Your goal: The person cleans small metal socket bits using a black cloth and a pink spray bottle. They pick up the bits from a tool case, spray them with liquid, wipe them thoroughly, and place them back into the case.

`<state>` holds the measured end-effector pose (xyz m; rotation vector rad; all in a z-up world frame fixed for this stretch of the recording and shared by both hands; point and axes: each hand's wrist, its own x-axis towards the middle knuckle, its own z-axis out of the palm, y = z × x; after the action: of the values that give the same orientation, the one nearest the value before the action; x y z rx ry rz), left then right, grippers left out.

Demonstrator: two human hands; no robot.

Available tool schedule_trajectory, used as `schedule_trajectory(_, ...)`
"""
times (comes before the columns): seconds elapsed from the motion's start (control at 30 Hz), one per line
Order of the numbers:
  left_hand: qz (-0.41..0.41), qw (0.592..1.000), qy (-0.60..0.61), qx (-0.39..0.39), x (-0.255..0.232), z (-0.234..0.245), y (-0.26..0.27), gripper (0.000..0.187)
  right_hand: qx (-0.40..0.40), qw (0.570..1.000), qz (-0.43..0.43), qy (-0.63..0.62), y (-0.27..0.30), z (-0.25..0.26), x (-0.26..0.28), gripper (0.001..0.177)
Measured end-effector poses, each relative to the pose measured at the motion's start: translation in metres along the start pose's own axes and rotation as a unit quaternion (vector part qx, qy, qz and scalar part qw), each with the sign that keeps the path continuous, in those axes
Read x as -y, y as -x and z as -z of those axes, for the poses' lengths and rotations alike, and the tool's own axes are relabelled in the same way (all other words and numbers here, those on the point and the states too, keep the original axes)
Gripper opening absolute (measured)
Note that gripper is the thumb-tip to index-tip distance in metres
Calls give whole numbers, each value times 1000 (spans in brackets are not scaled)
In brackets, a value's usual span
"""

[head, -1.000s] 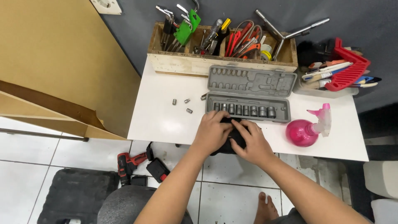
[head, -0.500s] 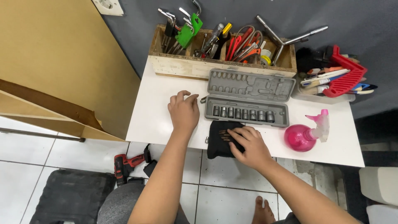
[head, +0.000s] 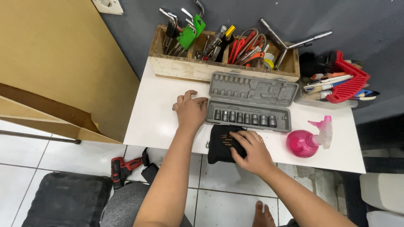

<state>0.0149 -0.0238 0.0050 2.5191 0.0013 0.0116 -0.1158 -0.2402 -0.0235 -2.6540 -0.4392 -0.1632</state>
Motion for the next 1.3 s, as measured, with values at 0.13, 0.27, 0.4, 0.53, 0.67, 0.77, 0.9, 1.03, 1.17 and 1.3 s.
schedule_trajectory(0.13,-23,999,-17,24,8,0,-5,21,2,1000,-1,-1,0,-1,-1,49)
schedule_trajectory(0.27,-15,999,-19,43,15,-3,-5,19,6,1000,-6,2,0,1,2,47)
schedule_trajectory(0.4,0,999,22,23,14,8,3,14,-3,1000,-2,8,1,1,3,45)
schedule_trajectory(0.53,-3,1000,31,6,9,25,10,11,-8,1000,1,1,1,0,1,46)
schedule_trajectory(0.67,6,999,30,18,5,47,20,37,-1,1000,-2,1,1,0,1,46)
schedule_trajectory(0.77,13,1000,17,21,3,58,24,45,-4,1000,-1,-1,1,2,3,45)
schedule_trajectory(0.9,6,999,-52,12,19,43,22,28,-3,1000,-9,-3,1,1,3,44)
schedule_trajectory(1.03,15,999,-49,-5,27,31,21,21,4,1000,-8,5,1,0,2,45)
schedule_trajectory(1.17,7,999,-33,-21,25,26,23,14,8,1000,-15,-2,0,6,7,45)
schedule_trajectory(1.3,-36,999,-8,-25,20,29,27,11,24,999,-27,-13,-2,12,11,46)
